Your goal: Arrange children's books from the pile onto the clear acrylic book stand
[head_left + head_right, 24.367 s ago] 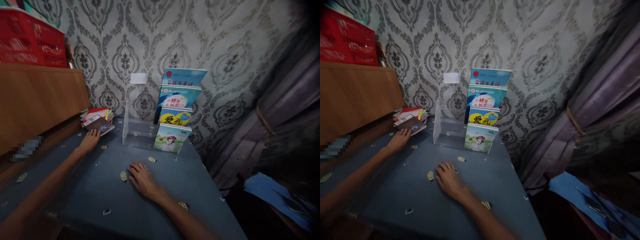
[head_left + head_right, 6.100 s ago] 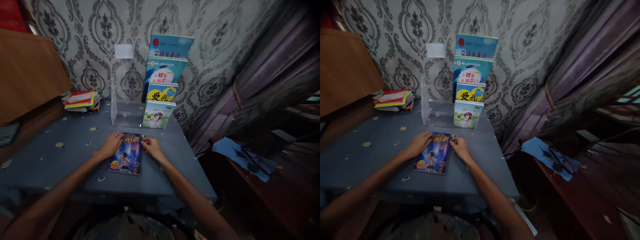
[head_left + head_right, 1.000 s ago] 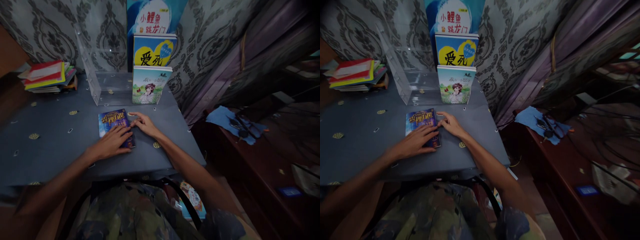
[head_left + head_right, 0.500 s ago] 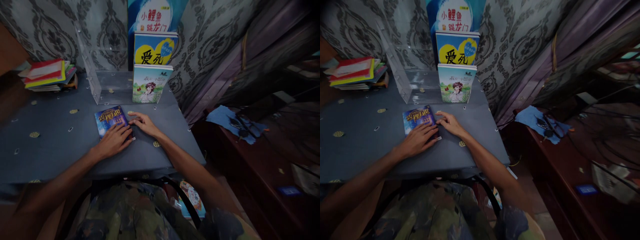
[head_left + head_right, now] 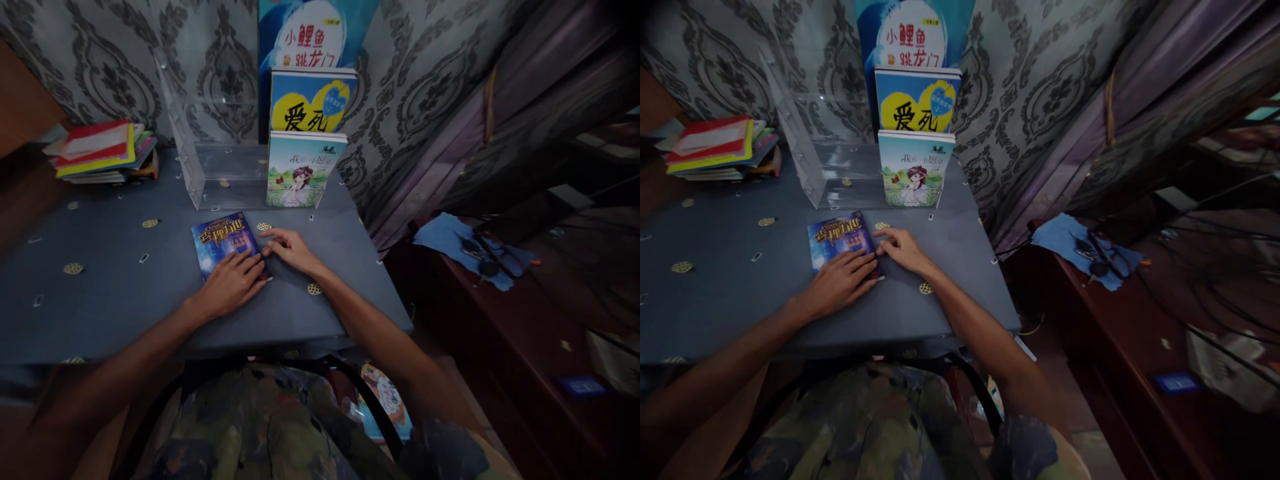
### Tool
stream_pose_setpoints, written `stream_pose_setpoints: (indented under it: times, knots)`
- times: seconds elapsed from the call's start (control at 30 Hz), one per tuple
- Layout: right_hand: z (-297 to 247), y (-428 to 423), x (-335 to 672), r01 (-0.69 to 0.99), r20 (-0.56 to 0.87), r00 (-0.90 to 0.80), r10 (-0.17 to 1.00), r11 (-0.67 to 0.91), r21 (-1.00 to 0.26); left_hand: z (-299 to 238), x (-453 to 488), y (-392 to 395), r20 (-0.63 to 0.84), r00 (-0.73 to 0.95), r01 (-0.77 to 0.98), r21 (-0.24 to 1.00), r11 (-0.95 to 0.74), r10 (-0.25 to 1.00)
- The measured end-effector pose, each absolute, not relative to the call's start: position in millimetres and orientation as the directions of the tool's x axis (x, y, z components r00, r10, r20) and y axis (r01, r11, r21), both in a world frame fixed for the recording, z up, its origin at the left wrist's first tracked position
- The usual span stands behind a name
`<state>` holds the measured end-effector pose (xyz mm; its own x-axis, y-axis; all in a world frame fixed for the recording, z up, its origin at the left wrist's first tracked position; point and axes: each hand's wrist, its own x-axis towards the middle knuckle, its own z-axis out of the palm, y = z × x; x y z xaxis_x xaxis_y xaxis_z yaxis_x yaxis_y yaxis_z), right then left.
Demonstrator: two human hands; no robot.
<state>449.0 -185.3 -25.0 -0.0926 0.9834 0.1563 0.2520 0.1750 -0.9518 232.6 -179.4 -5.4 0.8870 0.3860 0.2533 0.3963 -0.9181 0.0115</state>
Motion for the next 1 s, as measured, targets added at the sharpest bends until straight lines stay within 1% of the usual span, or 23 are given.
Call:
stream_pose_setpoints:
  times: [0.23,0.37,0.43,0.53,0.63,0.73,0.87,0.93,1.0]
  knots:
    - [-23,-186,448,0.312,0.139,-0.121,0.983,0.170,-0.935,-9,231,-180,0.239,0.901,0.364,0.035,-0.931,0.362]
    - [-23,-188,445,0.399,0.169,-0.115,0.979,0.201,-0.895,-10,232,-182,0.247,0.902,0.363,0.009,-0.932,0.354]
    - [-22,-190,443,0.485,0.192,-0.107,0.976,0.220,-0.846,-9,231,-183,0.254,0.899,0.365,0.012,-0.931,0.356]
    - [-23,-194,437,0.642,0.277,-0.104,0.955,0.277,-0.715,-7,229,-177,0.282,0.890,0.352,0.076,-0.933,0.359]
    - [-25,-197,432,0.720,0.378,-0.135,0.916,0.353,-0.598,-5,226,-163,0.303,0.878,0.346,0.135,-0.929,0.371]
    - [-27,-198,430,0.723,0.421,-0.166,0.892,0.401,-0.563,-2,219,-144,0.302,0.823,0.468,0.120,-0.876,0.481]
    - [-21,-194,425,0.718,0.436,-0.215,0.874,0.444,-0.536,-1,199,-124,0.293,0.680,0.693,0.046,-0.720,0.673]
    - [-15,-187,416,0.720,0.414,-0.290,0.863,0.482,-0.500,-5,186,-118,0.294,0.616,0.759,0.027,-0.651,0.731]
    - [-10,-176,401,0.723,0.363,-0.380,0.851,0.518,-0.456,-12,174,-114,0.303,0.578,0.788,0.036,-0.615,0.758]
